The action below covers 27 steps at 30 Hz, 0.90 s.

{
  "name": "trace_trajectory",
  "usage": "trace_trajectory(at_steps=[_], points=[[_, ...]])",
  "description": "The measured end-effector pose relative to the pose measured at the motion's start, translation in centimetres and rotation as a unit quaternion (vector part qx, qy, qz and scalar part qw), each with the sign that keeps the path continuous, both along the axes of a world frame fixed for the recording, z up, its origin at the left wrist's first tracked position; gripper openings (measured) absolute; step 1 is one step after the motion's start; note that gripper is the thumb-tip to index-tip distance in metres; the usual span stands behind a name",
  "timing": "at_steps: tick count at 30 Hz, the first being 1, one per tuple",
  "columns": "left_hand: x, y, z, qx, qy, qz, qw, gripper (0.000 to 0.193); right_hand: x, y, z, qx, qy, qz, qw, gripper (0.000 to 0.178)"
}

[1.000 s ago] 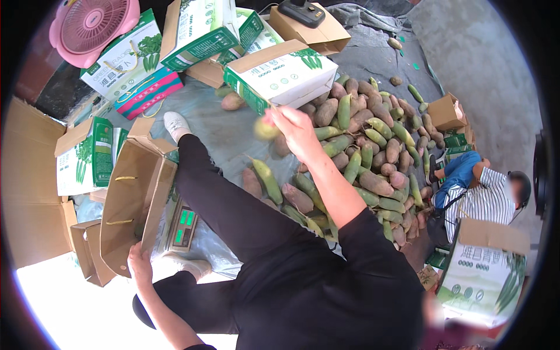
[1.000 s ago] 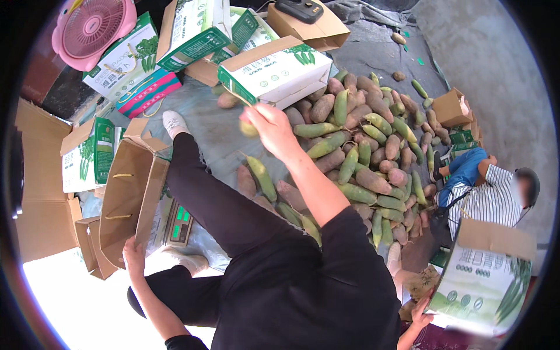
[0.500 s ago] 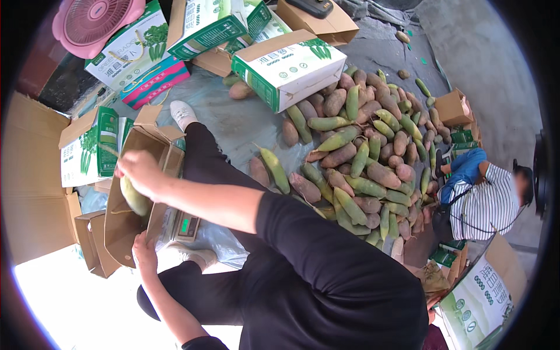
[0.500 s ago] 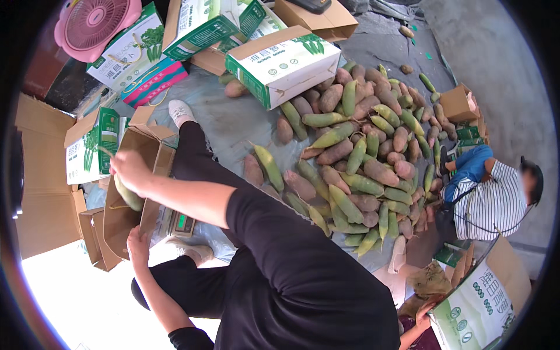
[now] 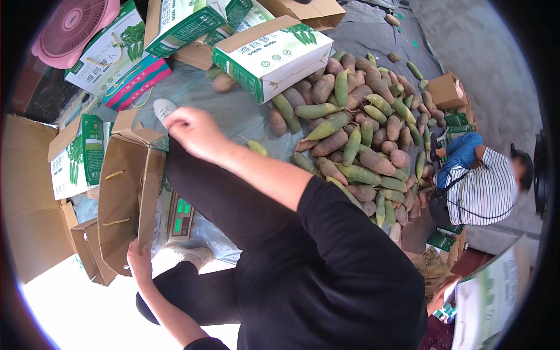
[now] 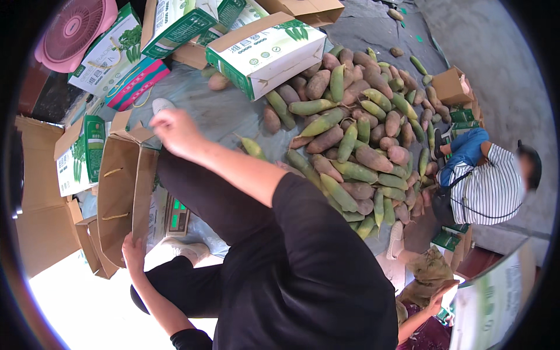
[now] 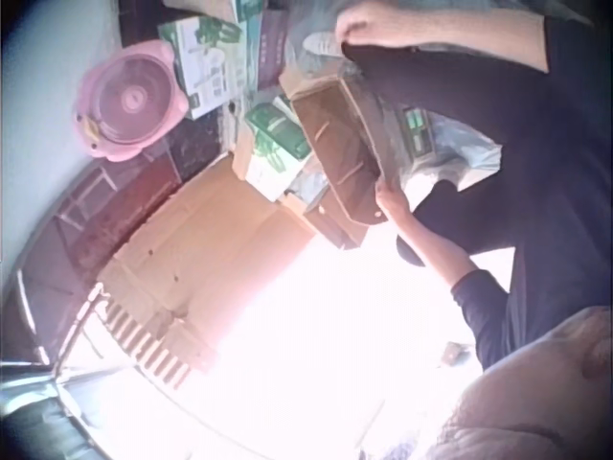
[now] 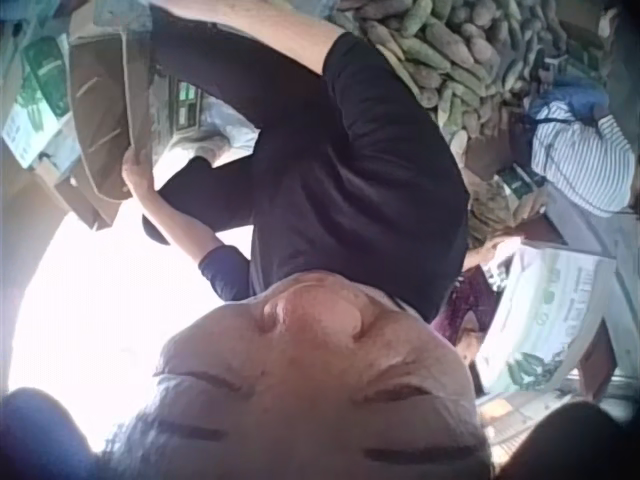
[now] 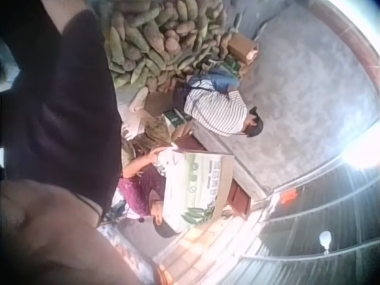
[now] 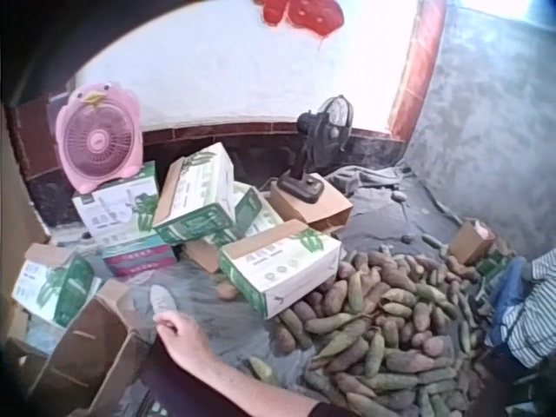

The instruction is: Packing and weighing vegetables into cardboard boxes for shipping.

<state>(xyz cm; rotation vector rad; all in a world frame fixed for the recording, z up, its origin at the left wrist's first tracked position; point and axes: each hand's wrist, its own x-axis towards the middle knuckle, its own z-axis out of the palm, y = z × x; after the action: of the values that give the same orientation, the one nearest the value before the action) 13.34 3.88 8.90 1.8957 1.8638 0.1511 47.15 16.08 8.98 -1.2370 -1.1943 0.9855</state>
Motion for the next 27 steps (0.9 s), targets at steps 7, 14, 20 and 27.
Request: trace_trajectory(at_steps=[7, 14, 20, 27], points=[[-0.5, 0.2, -0.6, -0.003, -0.007, 0.029, 1.0, 0.028, 17.7, -7.3, -15.0, -0.192, -0.237, -0.219, 0.927, 0.013], [-1.2, 0.1, -1.0, -0.007, 0.003, 0.042, 0.999, 0.029, 28.6, -18.1, -15.5, -0.575, -0.338, -0.427, 0.611, 0.045], [-1.0, 0.2, -1.2, -0.008, 0.037, 0.046, 0.998, 0.031, 30.8, -22.6, -15.1, -0.649, -0.258, -0.424, 0.577, 0.061], [-0.8, 0.4, -1.4, -0.012, 0.034, 0.041, 0.998, 0.03, 32.5, -24.2, -17.2, -0.631, -0.222, -0.418, 0.615, 0.076]])
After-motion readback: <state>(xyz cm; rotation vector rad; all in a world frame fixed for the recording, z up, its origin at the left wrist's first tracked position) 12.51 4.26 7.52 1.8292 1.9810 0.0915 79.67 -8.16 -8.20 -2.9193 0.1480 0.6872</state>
